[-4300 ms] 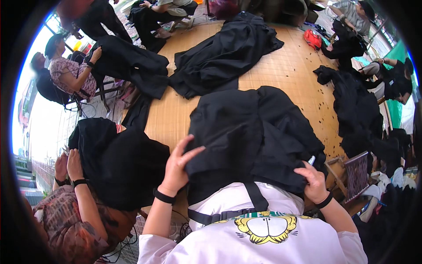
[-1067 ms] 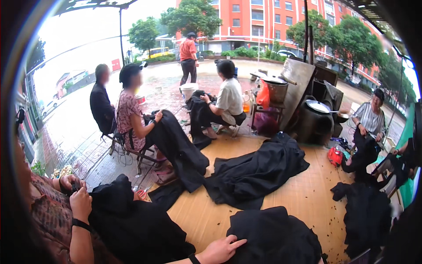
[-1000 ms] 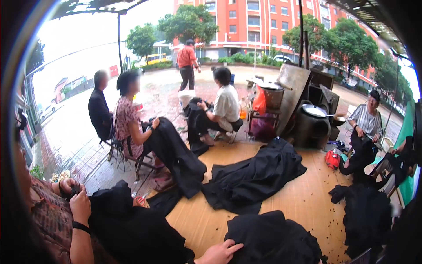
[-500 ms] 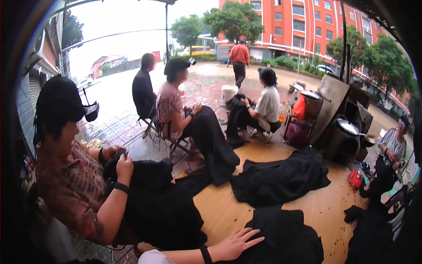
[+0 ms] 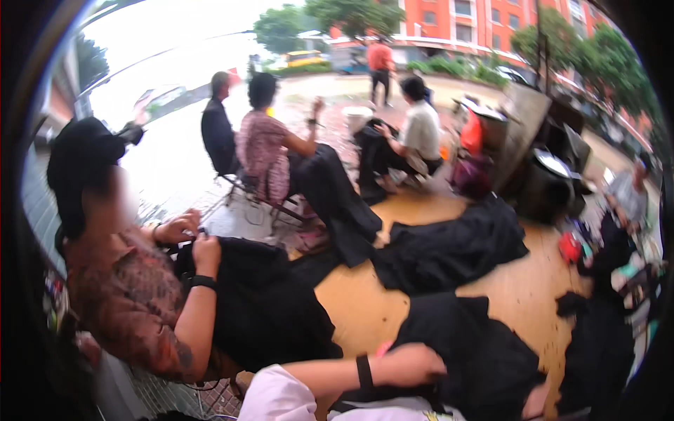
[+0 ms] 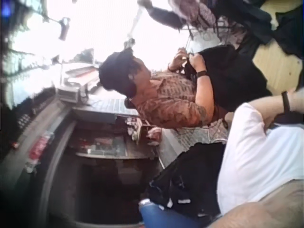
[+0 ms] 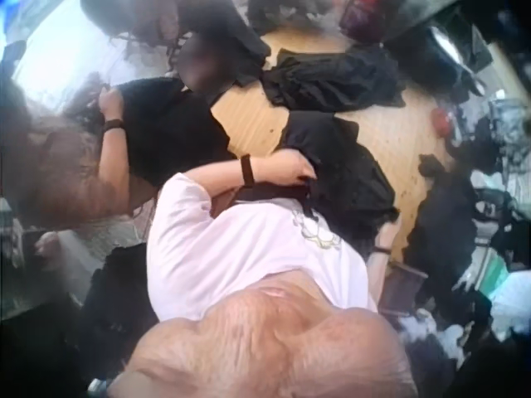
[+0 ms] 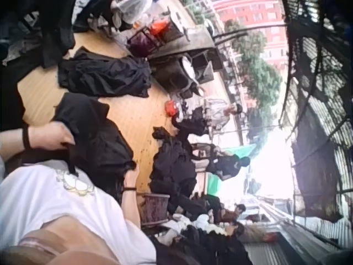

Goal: Inspecting and trimming loose threads from black trousers in a shared workspace.

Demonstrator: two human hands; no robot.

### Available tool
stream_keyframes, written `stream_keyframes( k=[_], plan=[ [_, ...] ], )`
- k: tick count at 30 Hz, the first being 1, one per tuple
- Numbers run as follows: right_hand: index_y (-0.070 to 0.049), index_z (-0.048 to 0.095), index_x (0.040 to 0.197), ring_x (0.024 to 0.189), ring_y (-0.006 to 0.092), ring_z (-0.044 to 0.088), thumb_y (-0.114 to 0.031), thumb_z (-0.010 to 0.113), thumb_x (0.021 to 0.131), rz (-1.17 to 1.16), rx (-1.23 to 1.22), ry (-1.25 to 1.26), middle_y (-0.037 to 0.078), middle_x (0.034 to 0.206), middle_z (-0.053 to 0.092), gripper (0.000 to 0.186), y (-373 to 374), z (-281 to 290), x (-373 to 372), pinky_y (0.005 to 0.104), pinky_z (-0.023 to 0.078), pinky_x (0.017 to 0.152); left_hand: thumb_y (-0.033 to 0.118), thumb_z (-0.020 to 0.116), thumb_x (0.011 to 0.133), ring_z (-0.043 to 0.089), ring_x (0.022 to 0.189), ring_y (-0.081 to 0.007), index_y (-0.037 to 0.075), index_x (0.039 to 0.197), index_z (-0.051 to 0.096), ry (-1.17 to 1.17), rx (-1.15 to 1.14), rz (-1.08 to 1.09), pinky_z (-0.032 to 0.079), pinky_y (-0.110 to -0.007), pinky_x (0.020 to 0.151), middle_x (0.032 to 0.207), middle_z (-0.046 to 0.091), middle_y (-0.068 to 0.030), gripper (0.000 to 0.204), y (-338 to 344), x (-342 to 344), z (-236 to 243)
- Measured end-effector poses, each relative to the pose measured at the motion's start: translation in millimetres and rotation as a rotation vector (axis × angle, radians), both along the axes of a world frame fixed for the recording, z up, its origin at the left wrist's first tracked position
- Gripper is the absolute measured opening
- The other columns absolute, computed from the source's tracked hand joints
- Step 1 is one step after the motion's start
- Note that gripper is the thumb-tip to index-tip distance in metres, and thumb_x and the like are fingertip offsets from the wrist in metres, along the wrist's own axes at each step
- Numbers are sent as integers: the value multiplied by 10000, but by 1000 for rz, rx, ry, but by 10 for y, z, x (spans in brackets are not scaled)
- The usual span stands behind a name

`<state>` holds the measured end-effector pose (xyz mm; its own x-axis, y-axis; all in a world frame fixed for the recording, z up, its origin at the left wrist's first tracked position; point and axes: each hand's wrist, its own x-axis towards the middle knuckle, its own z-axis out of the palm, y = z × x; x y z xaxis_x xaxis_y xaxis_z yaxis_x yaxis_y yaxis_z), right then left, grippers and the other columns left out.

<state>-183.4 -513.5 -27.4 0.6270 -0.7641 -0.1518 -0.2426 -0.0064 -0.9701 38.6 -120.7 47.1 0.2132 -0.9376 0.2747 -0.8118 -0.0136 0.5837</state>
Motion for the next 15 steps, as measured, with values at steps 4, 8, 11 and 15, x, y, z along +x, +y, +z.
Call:
stream_keyframes(
  k=[4, 8, 11, 15],
  plan=[
    [-62, 618, 1293, 1102, 171, 611, -175, 443, 1057, 97, -201, -76, 74, 1217, 645, 315, 54, 1496, 1145, 362, 484, 964, 220, 631, 902, 675, 795, -351, 100, 835, 720, -376, 212, 224, 534, -441, 711, 835, 684, -149, 164, -80, 922, 1237],
    [-91, 591, 1039, 401, 44, 333, -172, 663, 930, 77, -159, -442, -50, 639, 406, 154, -753, 2259, 1837, 242, 246, 379, 326, 637, 979, 606, 542, -178, 4, 1028, 724, -126, -275, 344, 471, -348, 536, 634, 628, -86, 336, -481, 2190, 2000],
    [-75, 546, 1004, 412, 69, 351, -130, 664, 923, 5, -313, -567, -35, 643, 379, 154, -875, 2896, 2017, 260, 263, 382, 332, 634, 998, 589, 758, -38, -69, 1083, 678, -58, -258, 472, 476, -246, 672, 846, 680, -5, 413, -707, 2243, 2573],
    [-59, 592, 968, 457, 100, 432, -167, 681, 911, -87, -433, -614, -12, 664, 470, 151, -1288, 3504, 1989, 270, 319, 404, 286, 618, 1004, 619, 801, -68, -47, 1135, 668, -106, -393, 338, 484, -248, 719, 901, 698, -19, 362, -827, 1972, 2935]
  ],
)
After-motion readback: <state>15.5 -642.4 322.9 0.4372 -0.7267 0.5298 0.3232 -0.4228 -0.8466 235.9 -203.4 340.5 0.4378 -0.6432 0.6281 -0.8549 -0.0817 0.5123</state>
